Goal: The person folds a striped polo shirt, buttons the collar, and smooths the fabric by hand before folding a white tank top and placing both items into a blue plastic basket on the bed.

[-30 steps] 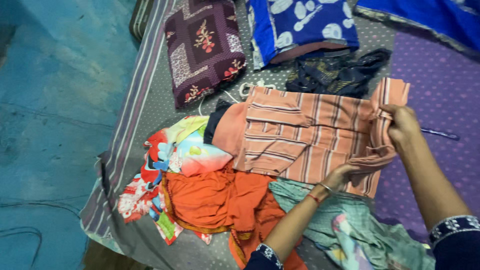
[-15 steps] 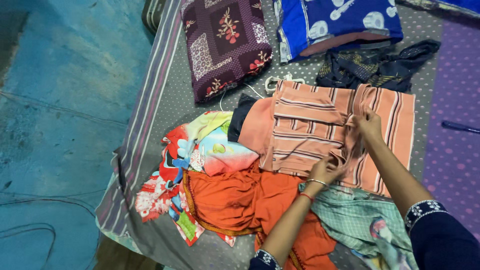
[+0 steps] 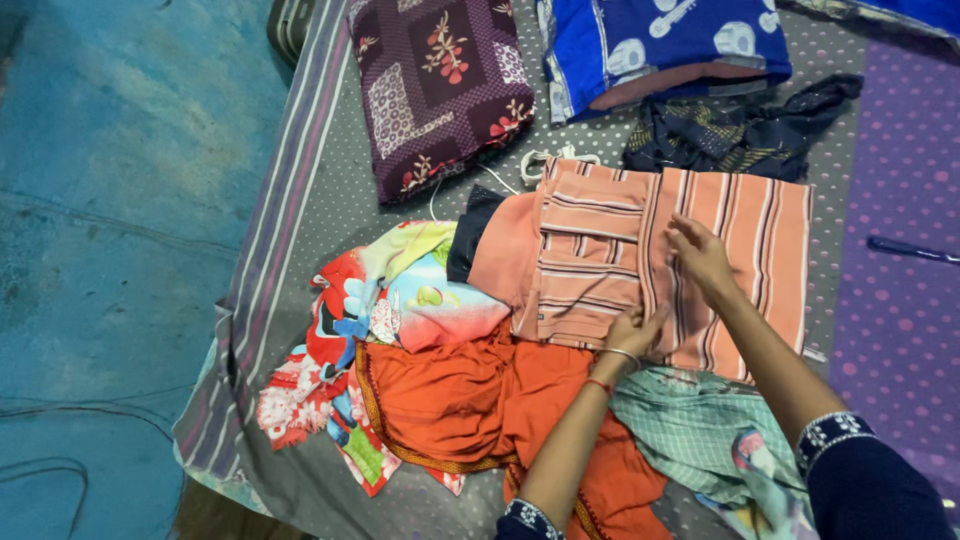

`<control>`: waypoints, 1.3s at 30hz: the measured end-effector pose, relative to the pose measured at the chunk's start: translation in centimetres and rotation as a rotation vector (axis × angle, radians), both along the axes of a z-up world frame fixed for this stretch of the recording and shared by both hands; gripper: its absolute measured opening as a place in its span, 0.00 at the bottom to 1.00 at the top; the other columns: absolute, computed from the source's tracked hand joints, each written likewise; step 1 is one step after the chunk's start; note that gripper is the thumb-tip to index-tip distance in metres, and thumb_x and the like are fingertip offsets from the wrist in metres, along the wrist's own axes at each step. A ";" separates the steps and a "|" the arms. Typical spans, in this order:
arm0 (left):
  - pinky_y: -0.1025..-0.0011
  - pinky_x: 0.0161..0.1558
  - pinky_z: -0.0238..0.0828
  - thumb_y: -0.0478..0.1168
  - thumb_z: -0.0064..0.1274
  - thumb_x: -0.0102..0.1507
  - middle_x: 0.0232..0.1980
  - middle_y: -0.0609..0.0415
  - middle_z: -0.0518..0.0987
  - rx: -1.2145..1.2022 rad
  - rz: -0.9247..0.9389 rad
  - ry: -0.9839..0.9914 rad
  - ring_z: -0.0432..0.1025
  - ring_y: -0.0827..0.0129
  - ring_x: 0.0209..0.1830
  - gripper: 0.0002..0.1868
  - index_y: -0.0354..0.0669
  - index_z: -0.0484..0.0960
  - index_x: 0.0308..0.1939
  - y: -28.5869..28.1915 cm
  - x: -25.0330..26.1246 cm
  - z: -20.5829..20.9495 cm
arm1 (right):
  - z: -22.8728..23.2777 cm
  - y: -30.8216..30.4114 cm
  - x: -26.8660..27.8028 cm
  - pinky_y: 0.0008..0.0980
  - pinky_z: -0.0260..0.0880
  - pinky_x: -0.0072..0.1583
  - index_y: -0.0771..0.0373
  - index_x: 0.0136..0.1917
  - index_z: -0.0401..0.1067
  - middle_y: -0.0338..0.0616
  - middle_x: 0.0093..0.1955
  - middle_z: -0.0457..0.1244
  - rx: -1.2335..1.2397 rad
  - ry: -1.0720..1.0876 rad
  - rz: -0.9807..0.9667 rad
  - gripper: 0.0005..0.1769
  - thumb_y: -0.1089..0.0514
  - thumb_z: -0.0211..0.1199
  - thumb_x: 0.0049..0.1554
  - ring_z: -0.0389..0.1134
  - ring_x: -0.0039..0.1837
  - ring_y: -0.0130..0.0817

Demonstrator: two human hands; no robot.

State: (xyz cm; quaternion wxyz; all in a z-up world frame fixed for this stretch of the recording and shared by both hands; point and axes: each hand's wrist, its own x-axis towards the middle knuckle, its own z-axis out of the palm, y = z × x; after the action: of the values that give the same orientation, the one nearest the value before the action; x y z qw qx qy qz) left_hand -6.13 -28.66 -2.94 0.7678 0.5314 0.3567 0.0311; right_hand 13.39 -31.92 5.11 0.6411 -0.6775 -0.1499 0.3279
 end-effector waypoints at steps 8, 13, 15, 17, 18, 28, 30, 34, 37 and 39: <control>0.49 0.47 0.72 0.45 0.57 0.60 0.50 0.39 0.80 0.877 0.150 0.278 0.75 0.42 0.48 0.26 0.40 0.75 0.61 0.5 0.0 7.7 | 5.3 -10.2 -1.8 0.42 0.69 0.57 0.64 0.79 0.61 0.52 0.67 0.66 -0.345 -0.659 -0.071 0.30 0.56 0.57 0.65 0.68 0.56 0.43; 0.47 0.69 0.55 0.44 0.54 0.63 0.71 0.41 0.67 1.281 0.103 0.251 0.61 0.47 0.71 0.33 0.42 0.66 0.72 -2.6 0.6 12.5 | 3.9 -15.3 -4.7 0.55 0.53 0.76 0.62 0.79 0.57 0.58 0.76 0.57 -0.489 -1.113 0.050 0.35 0.49 0.58 0.63 0.54 0.78 0.54; 0.45 0.71 0.51 0.46 0.54 0.65 0.75 0.40 0.62 1.312 -0.019 0.204 0.56 0.46 0.73 0.33 0.43 0.66 0.74 -3.3 1.4 11.9 | 2.2 -17.3 -6.0 0.57 0.46 0.79 0.61 0.80 0.54 0.56 0.80 0.52 -0.549 -1.179 0.090 0.38 0.47 0.56 0.62 0.49 0.82 0.52; 0.43 0.69 0.49 0.47 0.52 0.63 0.77 0.40 0.60 1.281 -0.032 0.344 0.54 0.48 0.76 0.34 0.43 0.66 0.72 -3.5 1.4 10.5 | 0.7 -19.1 -7.0 0.56 0.40 0.81 0.57 0.82 0.53 0.49 0.84 0.49 -0.684 -1.191 0.124 0.36 0.47 0.51 0.63 0.47 0.85 0.47; 0.42 0.68 0.48 0.48 0.51 0.63 0.78 0.41 0.60 1.268 -0.035 0.414 0.54 0.49 0.78 0.34 0.43 0.66 0.72 -3.3 1.3 9.7 | 0.3 -20.2 -7.2 0.56 0.39 0.81 0.57 0.83 0.53 0.48 0.85 0.48 -0.717 -1.165 0.103 0.36 0.47 0.49 0.64 0.46 0.85 0.47; 0.45 0.81 0.23 0.53 0.33 0.74 0.87 0.54 0.44 1.657 -0.349 0.328 0.35 0.56 0.87 0.32 0.50 0.54 0.81 -2.8 4.9 10.0 | -0.8 -17.8 -6.4 0.60 0.33 0.83 0.65 0.83 0.53 0.56 0.85 0.45 -0.611 -1.081 -0.091 0.35 0.54 0.43 0.65 0.41 0.86 0.55; 0.50 0.82 0.25 0.54 0.33 0.73 0.88 0.60 0.44 1.801 -0.428 0.233 0.36 0.62 0.88 0.34 0.56 0.54 0.83 -2.5 7.4 8.8 | -0.9 -14.4 -6.0 0.62 0.32 0.82 0.66 0.81 0.53 0.55 0.86 0.45 -0.601 -1.157 -0.036 0.31 0.52 0.44 0.69 0.42 0.87 0.54; 0.45 0.82 0.26 0.62 0.36 0.71 0.87 0.59 0.46 1.700 -0.533 0.198 0.37 0.61 0.88 0.36 0.58 0.54 0.81 -1.3 8.5 6.1 | -0.9 -11.9 -5.5 0.59 0.35 0.81 0.60 0.81 0.56 0.51 0.84 0.48 -0.671 -1.163 0.021 0.32 0.49 0.46 0.68 0.45 0.85 0.51; 0.40 0.80 0.25 0.64 0.38 0.69 0.86 0.59 0.48 1.670 -0.481 0.138 0.38 0.58 0.87 0.39 0.57 0.54 0.82 -0.6 6.9 5.5 | -0.8 -12.0 -5.7 0.57 0.38 0.81 0.60 0.82 0.56 0.49 0.84 0.50 -0.737 -1.216 0.030 0.33 0.47 0.46 0.67 0.47 0.85 0.47; 0.37 0.80 0.26 0.64 0.38 0.70 0.86 0.58 0.49 1.671 -0.464 0.135 0.39 0.58 0.87 0.39 0.58 0.55 0.82 -0.7 6.7 5.8 | -0.7 -12.0 -5.8 0.56 0.40 0.82 0.59 0.81 0.57 0.49 0.84 0.51 -0.728 -1.236 0.010 0.33 0.47 0.46 0.67 0.48 0.85 0.46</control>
State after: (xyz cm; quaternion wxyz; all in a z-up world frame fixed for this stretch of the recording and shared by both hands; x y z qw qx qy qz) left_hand 0.60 -29.37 2.90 0.0902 0.9809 0.1444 0.0938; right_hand 7.57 -43.93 4.43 0.1707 -0.9096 -0.3696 -0.0835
